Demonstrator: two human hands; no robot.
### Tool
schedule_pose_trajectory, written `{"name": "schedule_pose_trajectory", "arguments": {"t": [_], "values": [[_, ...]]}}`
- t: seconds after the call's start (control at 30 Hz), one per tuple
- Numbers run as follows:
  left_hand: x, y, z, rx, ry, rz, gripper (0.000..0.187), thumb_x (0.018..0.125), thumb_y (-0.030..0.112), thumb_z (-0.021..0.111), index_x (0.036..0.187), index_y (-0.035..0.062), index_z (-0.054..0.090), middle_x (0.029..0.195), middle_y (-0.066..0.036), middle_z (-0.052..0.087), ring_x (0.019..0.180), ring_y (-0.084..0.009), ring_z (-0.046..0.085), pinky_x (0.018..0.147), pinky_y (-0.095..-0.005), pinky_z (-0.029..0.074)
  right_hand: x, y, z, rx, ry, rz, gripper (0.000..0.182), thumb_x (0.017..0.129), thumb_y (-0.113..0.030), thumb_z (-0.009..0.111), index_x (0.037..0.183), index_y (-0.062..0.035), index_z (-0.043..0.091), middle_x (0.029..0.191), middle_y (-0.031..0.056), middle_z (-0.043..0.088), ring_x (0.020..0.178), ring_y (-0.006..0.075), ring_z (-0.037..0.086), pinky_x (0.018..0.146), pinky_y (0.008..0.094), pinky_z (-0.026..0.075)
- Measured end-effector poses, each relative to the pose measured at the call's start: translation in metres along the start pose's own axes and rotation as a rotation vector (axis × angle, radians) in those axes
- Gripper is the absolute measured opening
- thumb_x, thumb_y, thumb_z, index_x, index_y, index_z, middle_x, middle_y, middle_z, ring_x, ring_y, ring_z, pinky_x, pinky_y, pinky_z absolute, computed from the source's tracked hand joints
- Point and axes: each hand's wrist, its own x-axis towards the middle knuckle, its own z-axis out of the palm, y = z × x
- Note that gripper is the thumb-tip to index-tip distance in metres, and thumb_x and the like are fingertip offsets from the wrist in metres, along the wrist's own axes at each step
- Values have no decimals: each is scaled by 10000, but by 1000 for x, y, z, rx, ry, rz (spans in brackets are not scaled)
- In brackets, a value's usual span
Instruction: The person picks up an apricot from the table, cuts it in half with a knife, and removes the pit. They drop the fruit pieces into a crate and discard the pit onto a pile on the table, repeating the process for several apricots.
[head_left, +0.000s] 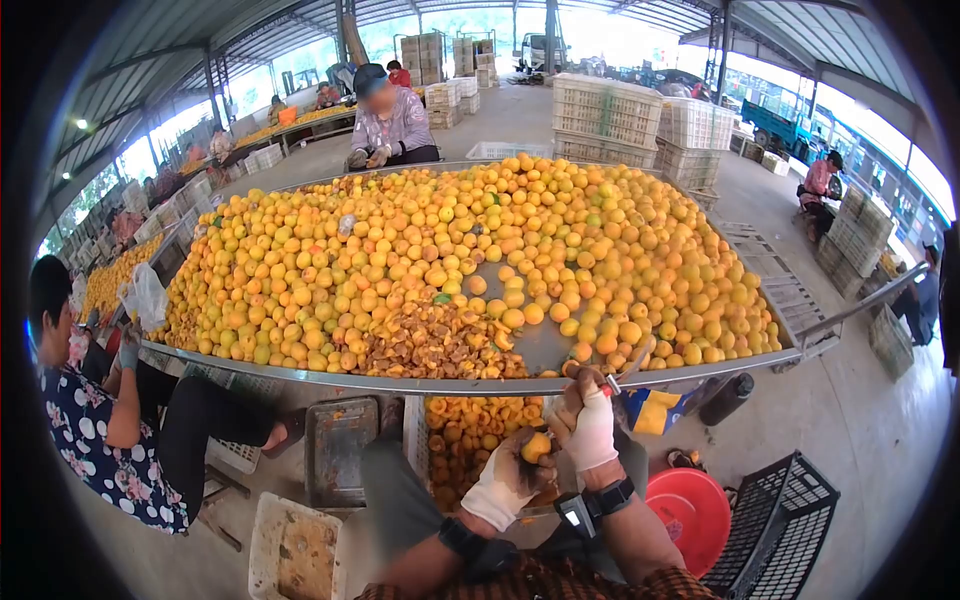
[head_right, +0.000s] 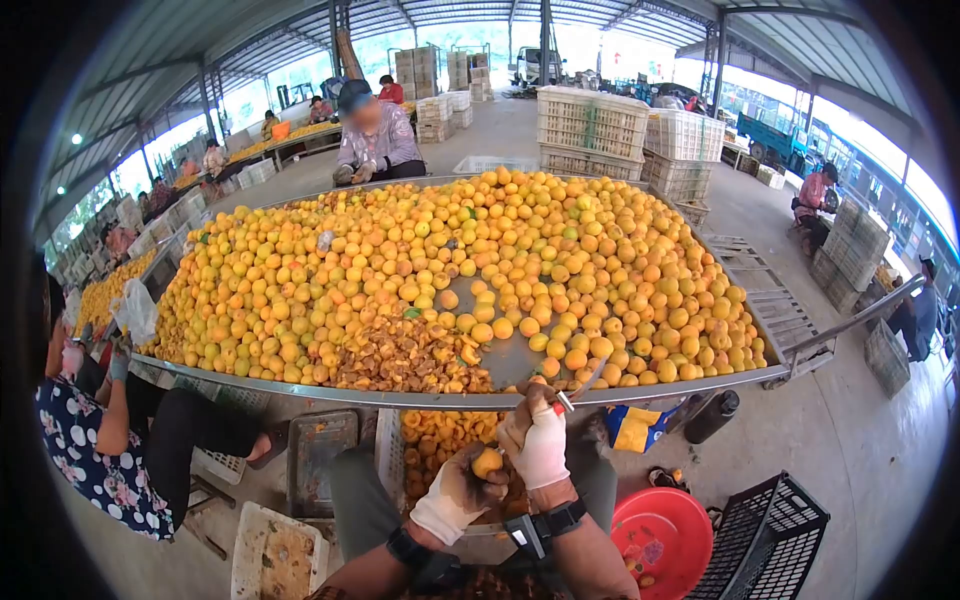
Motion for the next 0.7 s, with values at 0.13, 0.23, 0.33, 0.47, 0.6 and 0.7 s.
{"name": "schedule_pose_trajectory", "arguments": {"t": [0.13, 0.23, 0.33, 0.47, 0.6, 0.7], "values": [[4, -2, -2, 173, 115, 89, 247, 941, 282, 436, 983, 48, 502, 785, -75, 526, 605, -173, 508, 488, -252, 380, 7, 1, -9, 61, -85, 160, 289, 922, -353, 527, 1004, -76, 524, 494, -61, 274, 363, 69, 225, 376, 233, 212], [2, 0, 3, 394, 211, 120, 199, 921, 217, 485, 1016, 45, 516, 796, -72, 538, 617, -168, 528, 496, -250, 420, 14, 7, -23, 136, -88, 269, 292, 924, -361, 519, 999, -79, 534, 500, -65, 269, 375, 68, 228, 395, 231, 235], [-7, 2, 20, 579, 235, 173, 189, 900, 164, 519, 1042, 39, 529, 820, -63, 559, 638, -162, 551, 522, -245, 461, 13, 8, -21, 159, -21, 280, 289, 923, -355, 525, 991, -74, 539, 496, -65, 266, 373, 67, 224, 397, 230, 237], [6, 5, 15, 629, 305, 379, 165, 863, 155, 561, 1009, 79, 561, 785, -31, 569, 608, -134, 530, 476, -225, 422, 2, 19, -11, 94, 59, 63, 261, 928, -314, 532, 1021, -70, 519, 513, -61, 292, 387, 57, 247, 397, 231, 230], [19, 4, 4, 679, 343, 511, 158, 852, 145, 551, 996, 80, 572, 783, -30, 566, 596, -117, 518, 449, -214, 398, 2, 26, -7, 138, 264, 8, 228, 917, -279, 551, 998, -67, 526, 535, -58, 313, 391, 62, 253, 382, 240, 221], [22, 7, -13, 1403, 401, 705, 247, 860, 125, 519, 1061, -13, 561, 970, -91, 616, 842, -186, 599, 708, -288, 489, 3, 28, -4, 73, 280, -45, 196, 916, -249, 554, 976, -64, 529, 534, -49, 330, 381, 71, 264, 369, 247, 218]]}}
